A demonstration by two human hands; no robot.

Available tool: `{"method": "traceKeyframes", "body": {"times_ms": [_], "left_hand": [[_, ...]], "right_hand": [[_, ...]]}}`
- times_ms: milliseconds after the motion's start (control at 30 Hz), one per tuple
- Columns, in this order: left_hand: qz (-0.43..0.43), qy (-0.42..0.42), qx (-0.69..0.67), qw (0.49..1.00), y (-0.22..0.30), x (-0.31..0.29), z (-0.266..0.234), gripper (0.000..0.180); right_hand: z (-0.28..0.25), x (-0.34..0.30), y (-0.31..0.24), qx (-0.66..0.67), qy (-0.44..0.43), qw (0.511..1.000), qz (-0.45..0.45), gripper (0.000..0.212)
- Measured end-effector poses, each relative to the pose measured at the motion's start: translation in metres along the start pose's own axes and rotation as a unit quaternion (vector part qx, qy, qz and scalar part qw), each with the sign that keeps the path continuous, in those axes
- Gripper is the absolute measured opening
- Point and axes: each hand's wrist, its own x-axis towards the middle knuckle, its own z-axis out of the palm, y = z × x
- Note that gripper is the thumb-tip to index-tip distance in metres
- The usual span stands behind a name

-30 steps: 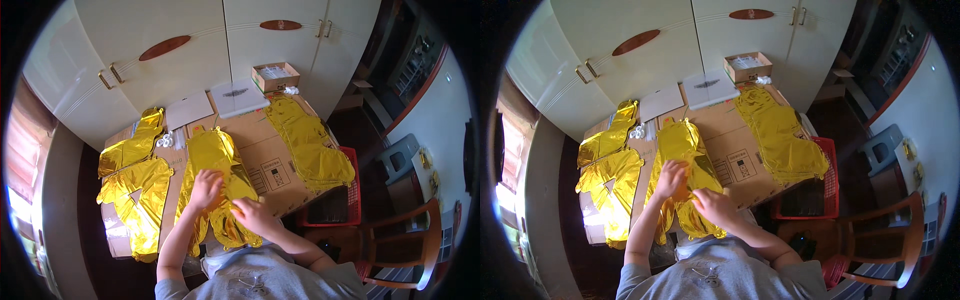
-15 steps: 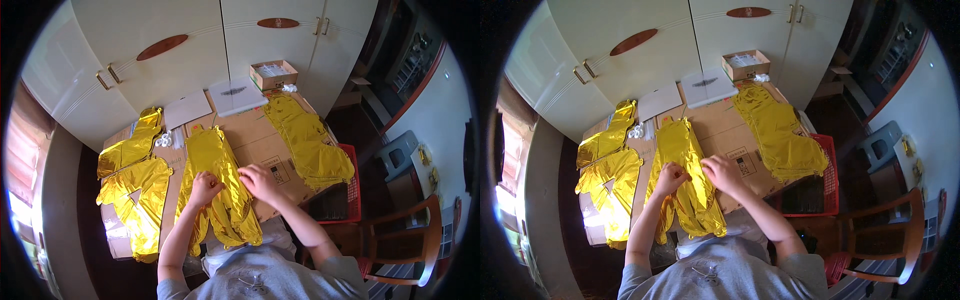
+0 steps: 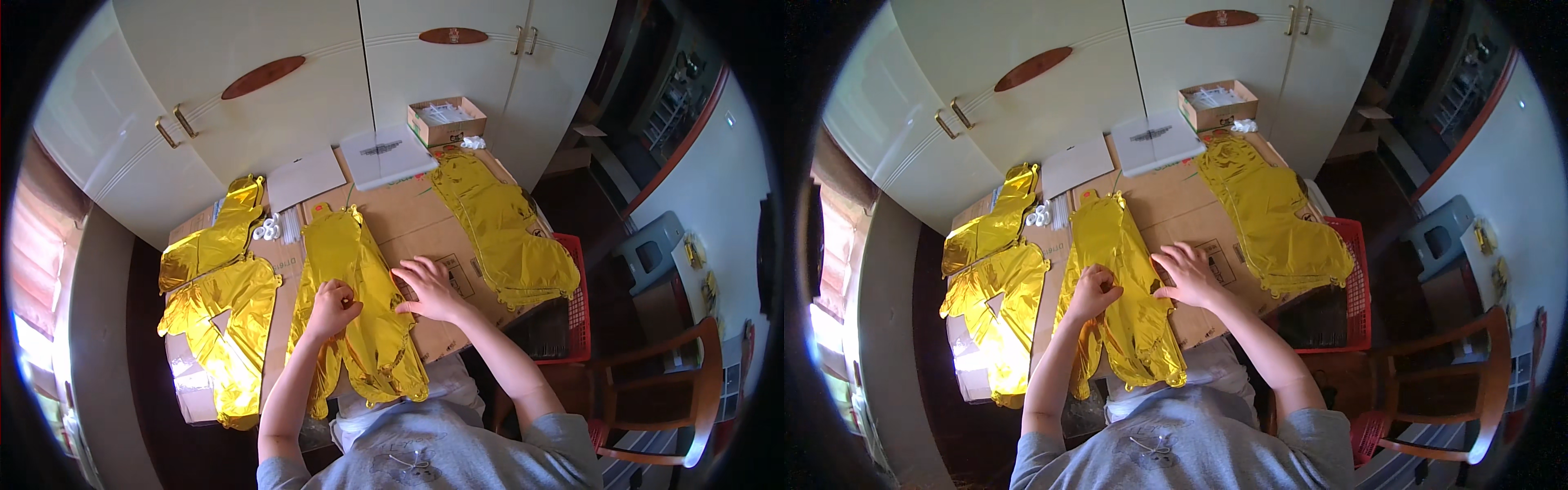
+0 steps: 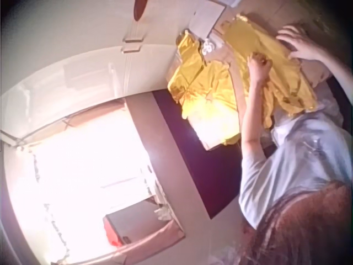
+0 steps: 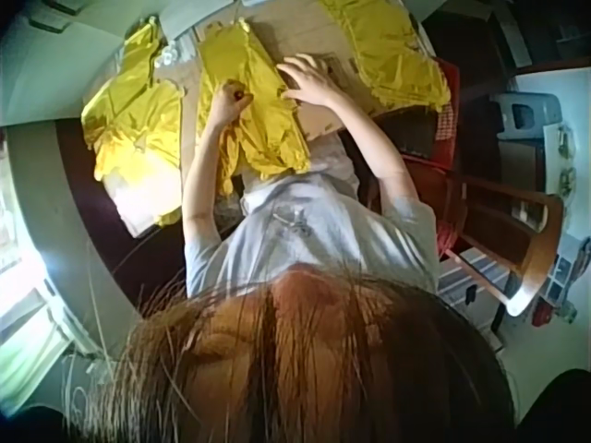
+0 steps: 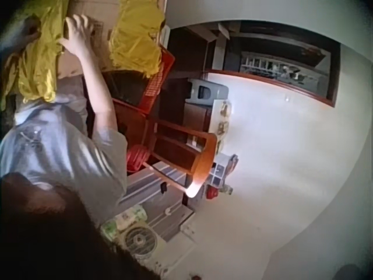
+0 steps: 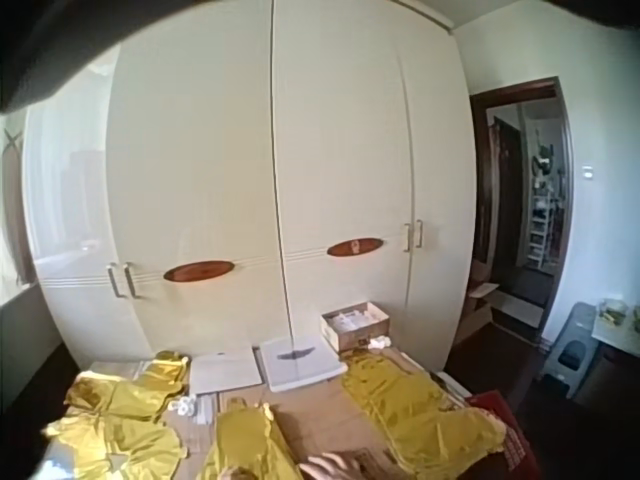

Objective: Fold and organize gold foil letter/number balloons on a cardboard workspace.

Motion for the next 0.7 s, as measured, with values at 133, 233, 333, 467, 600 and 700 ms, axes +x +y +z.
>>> {"method": "traceKeyframes", "body": {"times_ms": [133,233,333,467,600,700], "left_hand": [[-0.011,-0.002,-0.01,1.0,0.002,0.001,0.0,0.024],[-0.011,-0.007,-0.001,1.0,0.003,0.001,-0.002,0.024],[0.0,-0.003,0.01,1.0,0.003,0.001,-0.002,0.025],[0.008,0.033,0.054,0.998,0.006,0.012,-0.004,0.03],[-0.017,0.073,0.057,0.996,0.015,0.053,-0.003,0.039],[-0.039,0.064,0.049,0.996,0.008,0.095,0.004,0.038]], "right_hand": [[-0.008,-0.006,-0.004,-0.014,-0.025,1.0,0.007,0.09],[-0.012,-0.011,-0.007,-0.02,-0.037,0.999,0.011,0.094],[-0.012,-0.013,-0.007,-0.021,-0.045,0.999,0.013,0.097],[-0.012,-0.014,-0.007,-0.019,-0.041,0.999,0.003,0.096],[-0.011,-0.015,-0.006,-0.025,-0.031,0.999,0.003,0.095],[-0.01,-0.015,-0.007,-0.027,-0.023,0.999,0.002,0.095]]}}
